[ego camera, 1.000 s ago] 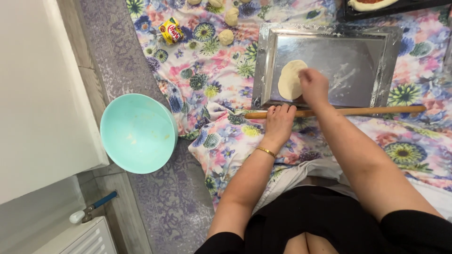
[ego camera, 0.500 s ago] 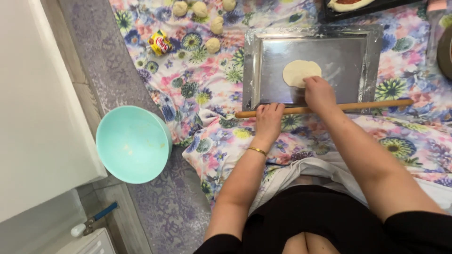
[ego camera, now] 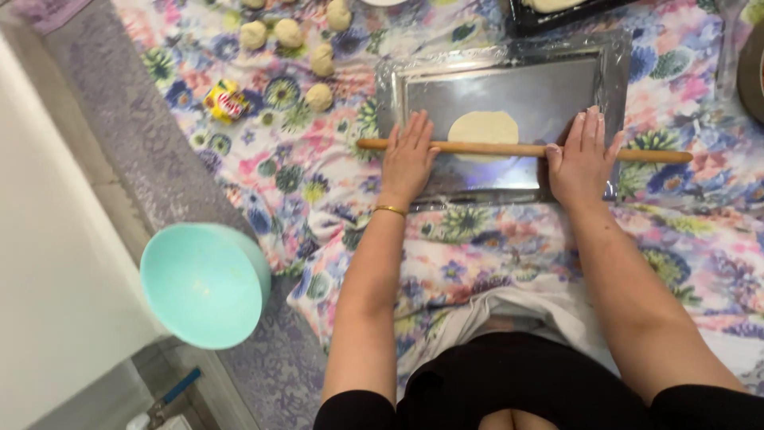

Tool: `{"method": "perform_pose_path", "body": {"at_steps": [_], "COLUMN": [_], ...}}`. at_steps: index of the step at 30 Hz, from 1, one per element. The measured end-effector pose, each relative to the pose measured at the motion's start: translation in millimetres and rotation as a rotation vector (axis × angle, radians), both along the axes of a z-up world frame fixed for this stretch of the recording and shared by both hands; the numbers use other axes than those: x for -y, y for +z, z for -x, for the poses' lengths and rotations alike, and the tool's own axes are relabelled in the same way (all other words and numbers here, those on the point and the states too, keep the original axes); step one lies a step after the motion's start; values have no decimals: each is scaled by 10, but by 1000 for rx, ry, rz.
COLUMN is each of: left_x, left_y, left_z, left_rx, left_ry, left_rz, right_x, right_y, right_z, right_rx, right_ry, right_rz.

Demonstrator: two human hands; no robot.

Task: The person takes dough pieces, rolls them into balls between their palms, dips them in flour, and rolls one flat with a rolling pin on a metal tray. They then spoon red topping onto the flattened dough and pinch the edges to shape a filled flatbread.

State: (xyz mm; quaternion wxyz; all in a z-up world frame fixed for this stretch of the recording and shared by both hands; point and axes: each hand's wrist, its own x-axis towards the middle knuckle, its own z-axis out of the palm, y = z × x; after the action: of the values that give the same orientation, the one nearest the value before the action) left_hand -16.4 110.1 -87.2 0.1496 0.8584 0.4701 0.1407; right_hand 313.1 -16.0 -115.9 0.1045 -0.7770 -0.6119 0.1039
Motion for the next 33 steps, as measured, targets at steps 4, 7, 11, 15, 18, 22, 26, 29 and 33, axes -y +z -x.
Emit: {"method": "perform_pose_path", "body": {"at_steps": [4, 7, 11, 15, 18, 22, 26, 29, 33], "left_x": [-530, -1022, -1335, -678, 88, 407, 442, 408, 772], "left_y": [-22, -106, -102, -8, 107, 378, 251, 293, 730], "left_z": [-258, -533, -708, -437, -137, -15, 68, 157, 156], "left_rx": [-129, -297, -135, -103, -187, -225, -176, -134, -12], "left_ry": [55, 240, 372, 282, 200, 147, 85, 59, 74], "left_rz": [119, -59, -122, 29, 128, 50, -6, -82, -105], "right_x": [-730, -1348, -1540, -899, -59, 415, 553, 76, -463], "right_y": [153, 317, 46, 121, 121, 478, 564, 870, 632], "right_z": [-36, -122, -344, -81, 210, 412, 426, 524, 627], "right_rx": [4, -59, 17, -38, -10, -99, -8, -171, -285], "right_ry": [-44, -184, -261, -231, -198, -148, -67, 62, 416], "right_rz": [73, 95, -86, 1, 133, 199, 261, 55, -155]}}
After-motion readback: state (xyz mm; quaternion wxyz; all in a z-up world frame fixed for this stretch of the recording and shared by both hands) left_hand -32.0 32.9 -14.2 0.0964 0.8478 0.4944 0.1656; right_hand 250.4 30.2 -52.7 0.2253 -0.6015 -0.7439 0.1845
